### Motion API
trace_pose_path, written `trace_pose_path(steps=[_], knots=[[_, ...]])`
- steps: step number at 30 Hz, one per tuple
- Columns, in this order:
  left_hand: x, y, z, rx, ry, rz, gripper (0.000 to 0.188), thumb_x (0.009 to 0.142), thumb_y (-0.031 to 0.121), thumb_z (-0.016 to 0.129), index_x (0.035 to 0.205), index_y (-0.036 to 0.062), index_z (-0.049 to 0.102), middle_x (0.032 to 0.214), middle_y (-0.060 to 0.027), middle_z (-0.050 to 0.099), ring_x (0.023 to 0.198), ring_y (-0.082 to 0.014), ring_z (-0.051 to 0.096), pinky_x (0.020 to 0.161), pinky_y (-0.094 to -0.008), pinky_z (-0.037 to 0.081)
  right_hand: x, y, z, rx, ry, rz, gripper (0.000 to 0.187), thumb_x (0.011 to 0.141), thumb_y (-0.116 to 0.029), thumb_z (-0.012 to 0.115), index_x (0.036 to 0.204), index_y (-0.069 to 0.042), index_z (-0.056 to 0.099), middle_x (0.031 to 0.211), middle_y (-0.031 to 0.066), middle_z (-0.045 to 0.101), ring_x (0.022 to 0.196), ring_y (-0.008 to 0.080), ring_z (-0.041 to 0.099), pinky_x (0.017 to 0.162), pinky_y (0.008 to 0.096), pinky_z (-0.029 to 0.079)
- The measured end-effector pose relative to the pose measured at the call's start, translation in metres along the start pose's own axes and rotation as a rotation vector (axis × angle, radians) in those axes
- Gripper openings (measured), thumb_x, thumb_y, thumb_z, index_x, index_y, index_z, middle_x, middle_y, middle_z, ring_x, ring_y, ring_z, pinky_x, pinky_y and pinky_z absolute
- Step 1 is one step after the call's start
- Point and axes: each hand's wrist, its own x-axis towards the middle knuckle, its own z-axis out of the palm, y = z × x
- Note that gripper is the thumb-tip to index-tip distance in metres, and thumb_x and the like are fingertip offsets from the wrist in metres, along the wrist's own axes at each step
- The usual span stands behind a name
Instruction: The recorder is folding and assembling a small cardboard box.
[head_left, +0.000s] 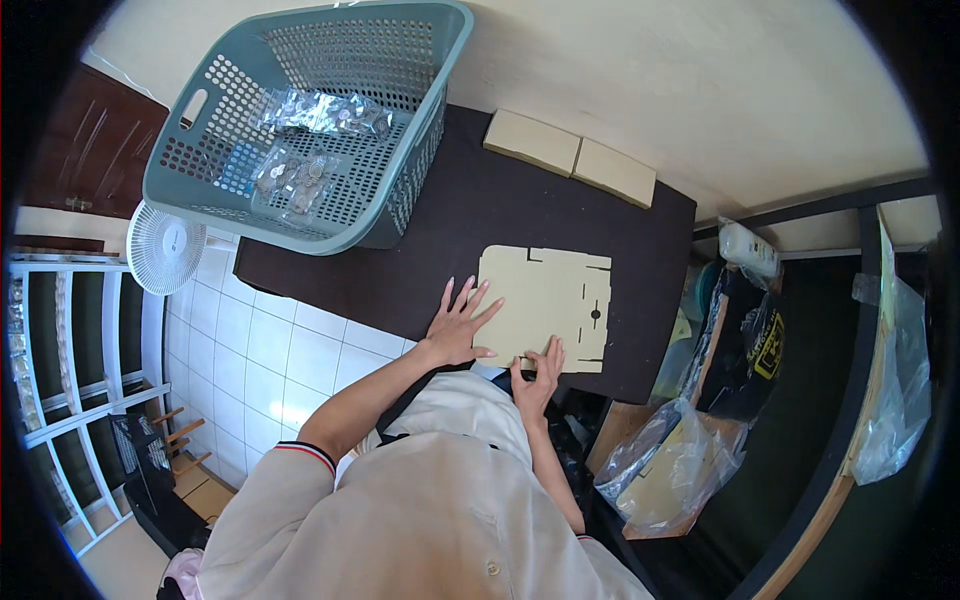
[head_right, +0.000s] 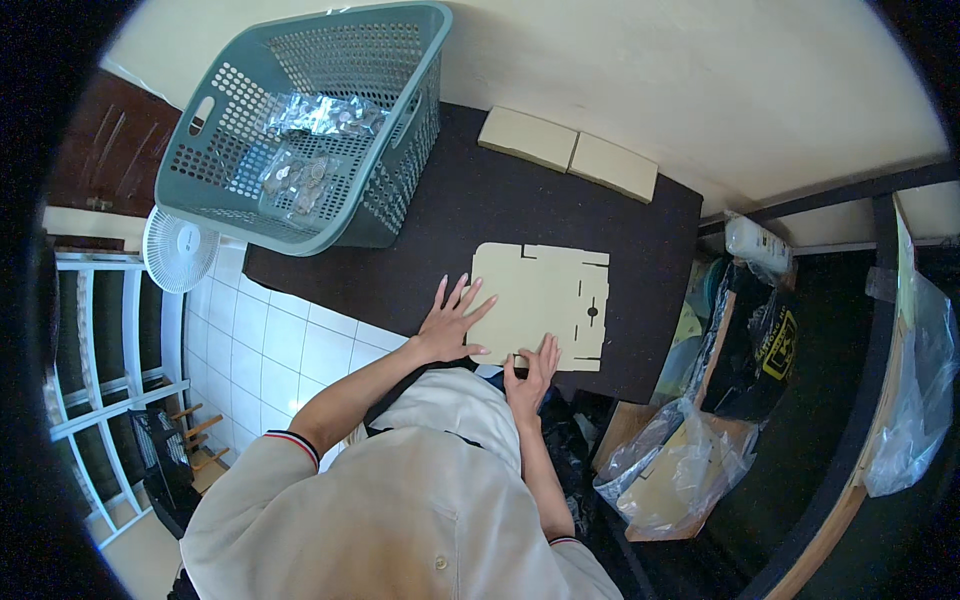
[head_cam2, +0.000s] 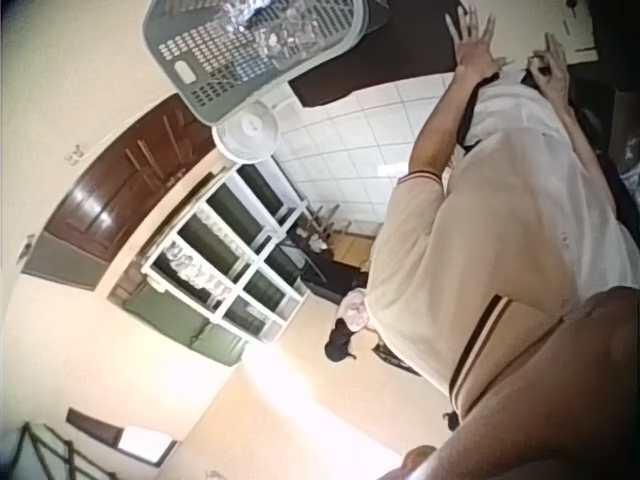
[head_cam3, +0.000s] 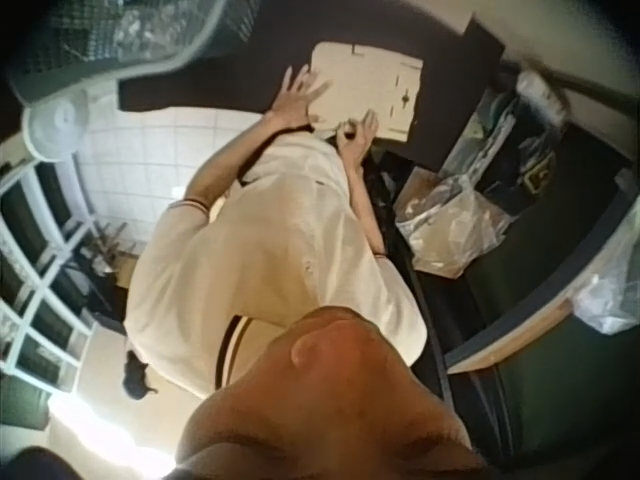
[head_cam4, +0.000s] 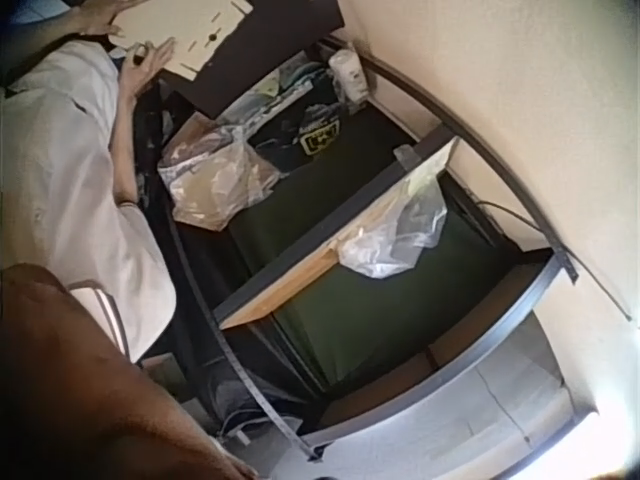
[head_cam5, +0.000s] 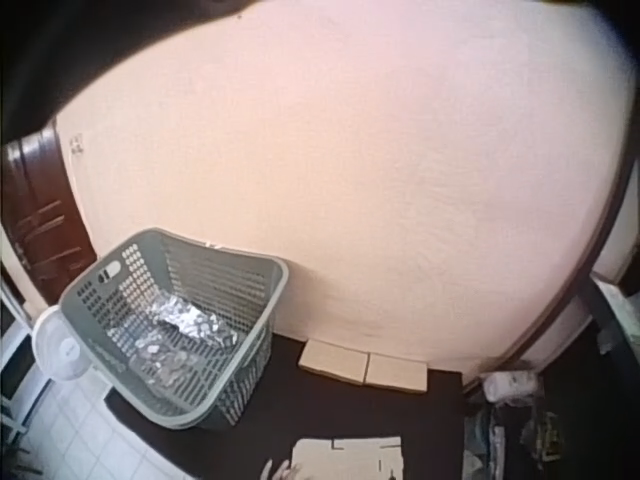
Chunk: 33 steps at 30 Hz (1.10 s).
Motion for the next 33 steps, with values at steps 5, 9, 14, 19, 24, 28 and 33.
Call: trace_pose_path(steps=[5,9,14,19,24,28,33], knots=[[0.001,-0.001,0.0,0.01,0.001,0.005,0.111,0.086,0.068,0.073,0.173,0.0236,0.02,0.179,-0.0221,0.003,0.164,-0.0457,-0.001,0.128,-0.0684,-0.005,0.0,0.0,-0.001,0.016,0.004,0.0,0.02,0.084,-0.008,0.082,0.099,0.001,0.072,0.158,0.0331,0.049,0.151,0.0496,0.043,0.127,0.0576,0.028],[0.0,-0.003,0.005,0.021,0.039,0.03,0.112,0.086,0.07,0.072,0.173,0.0215,0.021,0.177,-0.0264,0.004,0.163,-0.05,-0.001,0.127,-0.0711,-0.005,-0.002,0.001,0.0,0.01,0.0,0.011,0.014,0.088,-0.008,0.079,0.098,0.0,0.076,0.161,0.0294,0.047,0.152,0.0471,0.04,0.128,0.0595,0.026],[0.0,0.0,0.002,0.002,-0.005,-0.007,0.112,0.086,0.067,0.074,0.173,0.0237,0.02,0.179,-0.0219,0.002,0.164,-0.0461,-0.003,0.128,-0.0685,-0.005,0.001,-0.002,0.0,-0.027,-0.005,0.014,0.012,0.088,-0.009,0.078,0.095,0.0,0.078,0.159,0.0294,0.049,0.15,0.047,0.042,0.128,0.059,0.026],[0.0,0.001,0.003,0.006,-0.014,-0.02,0.112,0.086,0.067,0.074,0.173,0.0242,0.019,0.179,-0.0217,0.002,0.164,-0.046,-0.004,0.128,-0.0683,-0.006,0.008,-0.005,-0.004,-0.095,-0.056,0.011,0.014,0.087,-0.012,0.076,0.093,0.0,0.079,0.159,0.0298,0.049,0.148,0.048,0.043,0.126,0.0576,0.027],[0.0,0.001,0.005,-0.004,-0.012,-0.018,0.112,0.086,0.068,0.073,0.173,0.0243,0.019,0.179,-0.0218,0.002,0.164,-0.0457,-0.003,0.128,-0.0684,-0.007,0.009,-0.006,-0.005,-0.108,-0.075,0.032,0.015,0.085,-0.014,0.078,0.092,-0.001,0.08,0.16,0.0271,0.05,0.149,0.0471,0.043,0.125,0.0563,0.027],[0.0,0.002,0.002,0.001,-0.025,-0.022,0.111,0.086,0.068,0.073,0.173,0.0243,0.02,0.179,-0.0218,0.002,0.164,-0.0453,-0.003,0.128,-0.0685,-0.007,0.008,-0.006,-0.003,-0.11,-0.081,0.042,0.015,0.084,-0.015,0.079,0.091,-0.001,0.08,0.161,0.0274,0.049,0.149,0.0476,0.042,0.125,0.0563,0.026],[0.001,0.001,0.003,-0.001,-0.015,-0.018,0.112,0.086,0.069,0.073,0.173,0.024,0.018,0.179,-0.0218,0.001,0.164,-0.0449,-0.004,0.128,-0.0683,-0.006,0.006,-0.004,-0.002,-0.104,-0.074,0.055,0.016,0.083,-0.016,0.08,0.091,-0.002,0.08,0.161,0.0274,0.049,0.149,0.0479,0.041,0.125,0.0561,0.026]])
